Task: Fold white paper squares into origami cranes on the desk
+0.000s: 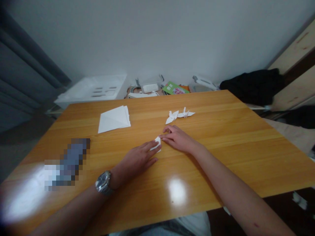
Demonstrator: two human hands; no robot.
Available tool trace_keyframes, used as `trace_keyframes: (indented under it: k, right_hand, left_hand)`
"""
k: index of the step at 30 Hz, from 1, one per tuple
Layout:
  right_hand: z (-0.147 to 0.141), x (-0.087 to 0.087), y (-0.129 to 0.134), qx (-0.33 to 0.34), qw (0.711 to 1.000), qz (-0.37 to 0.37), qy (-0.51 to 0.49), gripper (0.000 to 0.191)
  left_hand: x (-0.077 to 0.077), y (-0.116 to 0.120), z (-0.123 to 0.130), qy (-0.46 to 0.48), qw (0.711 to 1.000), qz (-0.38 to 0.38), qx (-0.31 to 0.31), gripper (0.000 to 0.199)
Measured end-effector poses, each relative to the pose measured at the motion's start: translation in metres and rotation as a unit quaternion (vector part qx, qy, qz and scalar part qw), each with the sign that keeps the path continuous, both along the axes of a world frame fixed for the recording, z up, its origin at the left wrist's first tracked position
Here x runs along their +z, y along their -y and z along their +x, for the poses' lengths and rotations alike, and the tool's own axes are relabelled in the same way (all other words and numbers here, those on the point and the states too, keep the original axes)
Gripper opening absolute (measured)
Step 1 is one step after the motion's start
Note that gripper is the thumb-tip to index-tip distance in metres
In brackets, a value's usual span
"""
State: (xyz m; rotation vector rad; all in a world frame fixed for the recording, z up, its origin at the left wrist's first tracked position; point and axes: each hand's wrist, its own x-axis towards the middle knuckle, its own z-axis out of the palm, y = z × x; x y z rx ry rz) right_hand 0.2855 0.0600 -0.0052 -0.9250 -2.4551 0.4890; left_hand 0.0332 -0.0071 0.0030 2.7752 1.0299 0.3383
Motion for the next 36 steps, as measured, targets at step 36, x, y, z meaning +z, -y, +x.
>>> trace_keyframes:
  k: [36]
  right_hand:
    - [0.008,-0.005,0.013,-0.041,0.984,0.093,0.144,0.038]
  left_hand:
    - [0.001,-0.001,0.001,-0.032,0.999,0.008,-0.003,0.046]
